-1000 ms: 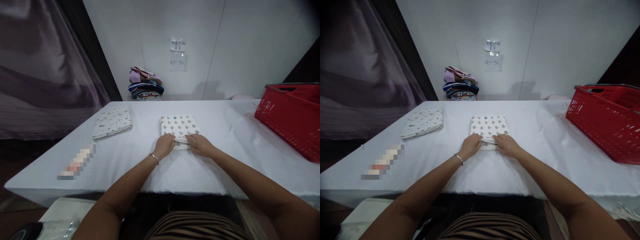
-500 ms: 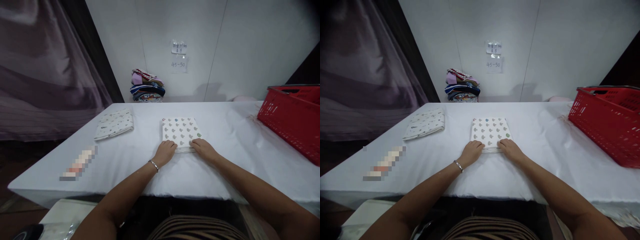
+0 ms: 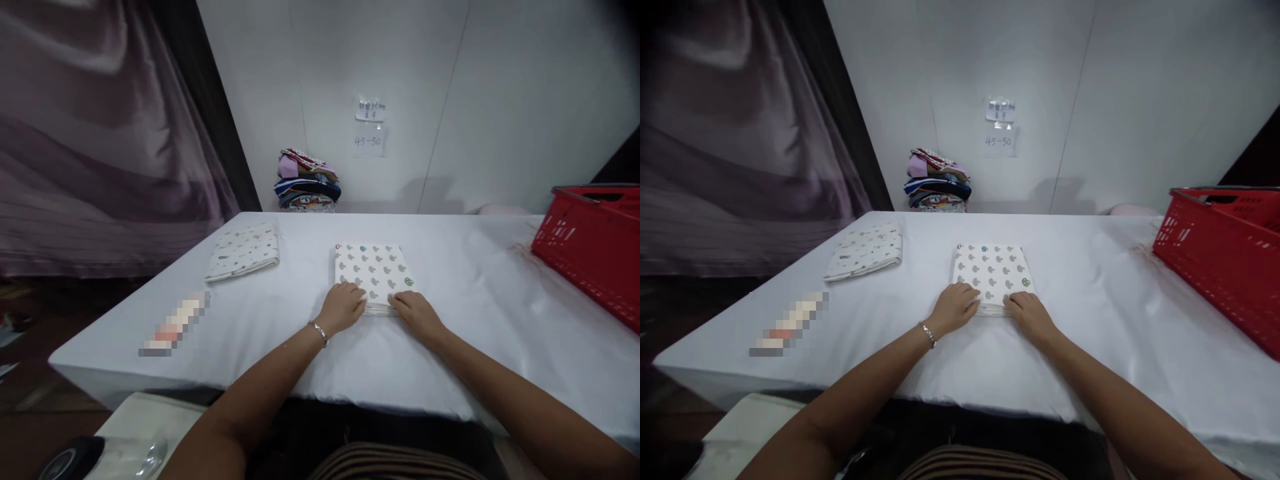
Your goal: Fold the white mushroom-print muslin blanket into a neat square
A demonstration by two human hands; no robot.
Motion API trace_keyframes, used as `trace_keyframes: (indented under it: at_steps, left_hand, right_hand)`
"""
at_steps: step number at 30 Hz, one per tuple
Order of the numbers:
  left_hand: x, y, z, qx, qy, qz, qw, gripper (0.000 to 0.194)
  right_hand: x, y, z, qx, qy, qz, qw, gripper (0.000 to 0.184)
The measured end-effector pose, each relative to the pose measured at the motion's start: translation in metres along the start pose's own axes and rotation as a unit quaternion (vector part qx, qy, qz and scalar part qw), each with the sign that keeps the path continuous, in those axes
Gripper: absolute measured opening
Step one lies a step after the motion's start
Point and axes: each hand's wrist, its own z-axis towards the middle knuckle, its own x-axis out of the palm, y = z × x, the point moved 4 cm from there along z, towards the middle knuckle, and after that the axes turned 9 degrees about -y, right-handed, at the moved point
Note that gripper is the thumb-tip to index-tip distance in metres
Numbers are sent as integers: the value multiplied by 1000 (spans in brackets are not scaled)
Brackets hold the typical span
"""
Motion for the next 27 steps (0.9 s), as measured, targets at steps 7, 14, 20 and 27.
trace_keyframes:
  at_steps: [7, 14, 20, 27]
  left_hand:
    - [26, -6, 11, -3, 6, 24, 1000, 34]
    - [40, -7, 0, -17, 4, 57, 998, 40]
    - [39, -10, -4, -29, 13, 50, 998, 42]
    - [32, 9, 22, -76, 61, -10, 995, 39]
  right_hand:
    - [-7, 1, -7, -10, -19, 26, 999, 34]
    - [-12, -4, 37, 84, -43, 125, 988, 31]
    - [33, -33, 71, 185, 75, 6, 980, 50]
    - [59, -44, 50, 203, 149, -66, 965, 54]
